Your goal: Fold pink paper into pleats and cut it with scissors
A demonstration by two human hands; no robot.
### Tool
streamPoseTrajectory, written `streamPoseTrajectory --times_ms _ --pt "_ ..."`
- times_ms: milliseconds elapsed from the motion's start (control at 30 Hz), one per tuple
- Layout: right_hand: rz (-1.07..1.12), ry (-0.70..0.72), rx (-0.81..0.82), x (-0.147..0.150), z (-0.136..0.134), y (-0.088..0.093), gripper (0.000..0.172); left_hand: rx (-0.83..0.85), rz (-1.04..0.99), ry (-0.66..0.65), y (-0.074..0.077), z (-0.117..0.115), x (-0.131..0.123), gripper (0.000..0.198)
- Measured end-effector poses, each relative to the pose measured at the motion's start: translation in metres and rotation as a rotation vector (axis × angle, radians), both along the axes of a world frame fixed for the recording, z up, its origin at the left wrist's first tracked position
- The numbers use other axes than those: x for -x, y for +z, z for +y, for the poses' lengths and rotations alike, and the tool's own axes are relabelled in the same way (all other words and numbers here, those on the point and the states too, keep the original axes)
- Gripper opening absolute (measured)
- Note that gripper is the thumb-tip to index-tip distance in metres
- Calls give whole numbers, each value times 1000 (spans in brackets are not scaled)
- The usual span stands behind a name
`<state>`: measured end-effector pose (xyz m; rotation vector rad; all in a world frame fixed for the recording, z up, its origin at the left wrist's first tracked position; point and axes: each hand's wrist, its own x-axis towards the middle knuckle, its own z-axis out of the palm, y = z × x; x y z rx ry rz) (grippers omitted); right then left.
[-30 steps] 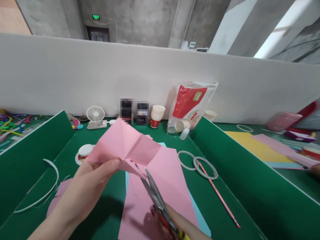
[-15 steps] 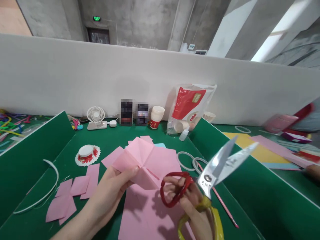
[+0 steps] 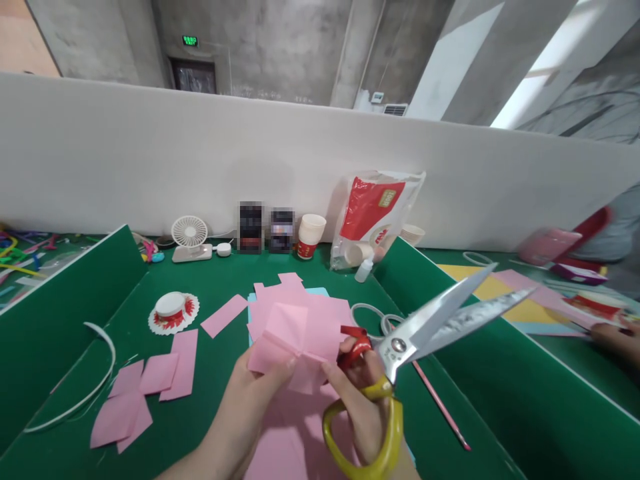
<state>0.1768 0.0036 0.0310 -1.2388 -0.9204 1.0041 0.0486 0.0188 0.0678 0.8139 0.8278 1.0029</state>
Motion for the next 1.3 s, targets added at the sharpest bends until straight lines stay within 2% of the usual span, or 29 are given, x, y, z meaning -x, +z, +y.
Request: streamPoseTrajectory --times_ms 100,200,267,333,433,533,600,667,900,967,1100,1200,1300 --pt "63 -36 83 -1 4 0 32 -25 74 -28 -3 2 1 13" --pt "77 -29 107 -1 6 0 32 -74 97 75 -9 6 4 9" --pt "64 -23 89 -2 7 -2 30 -149 96 158 -12 10 8 13" --pt "48 -29 57 -3 7 -4 28 -251 150 161 -11 15 13 19" --pt "25 -11 27 -5 6 -7 25 -382 416 10 -5 22 21 27" --pt "-1 41 36 -6 5 -8 25 -421 549 -113 2 26 24 18" --pt "-8 55 49 -6 5 -7 26 -420 563 -170 5 27 24 9" --pt "-4 49 63 -5 5 -4 27 -415 561 -167 5 27 22 5" --pt "7 54 62 -6 6 1 30 -286 526 -198 4 22 17 2" --pt "-26 69 49 -6 7 3 28 -313 548 -140 5 23 18 3" --pt "-109 73 33 -6 12 6 27 -361 588 132 6 25 24 7" --pt "-214 78 43 -11 19 -1 26 -368 524 276 4 29 30 14" --pt "-264 195 89 -18 26 -12 25 -385 445 405 0 33 33 21"
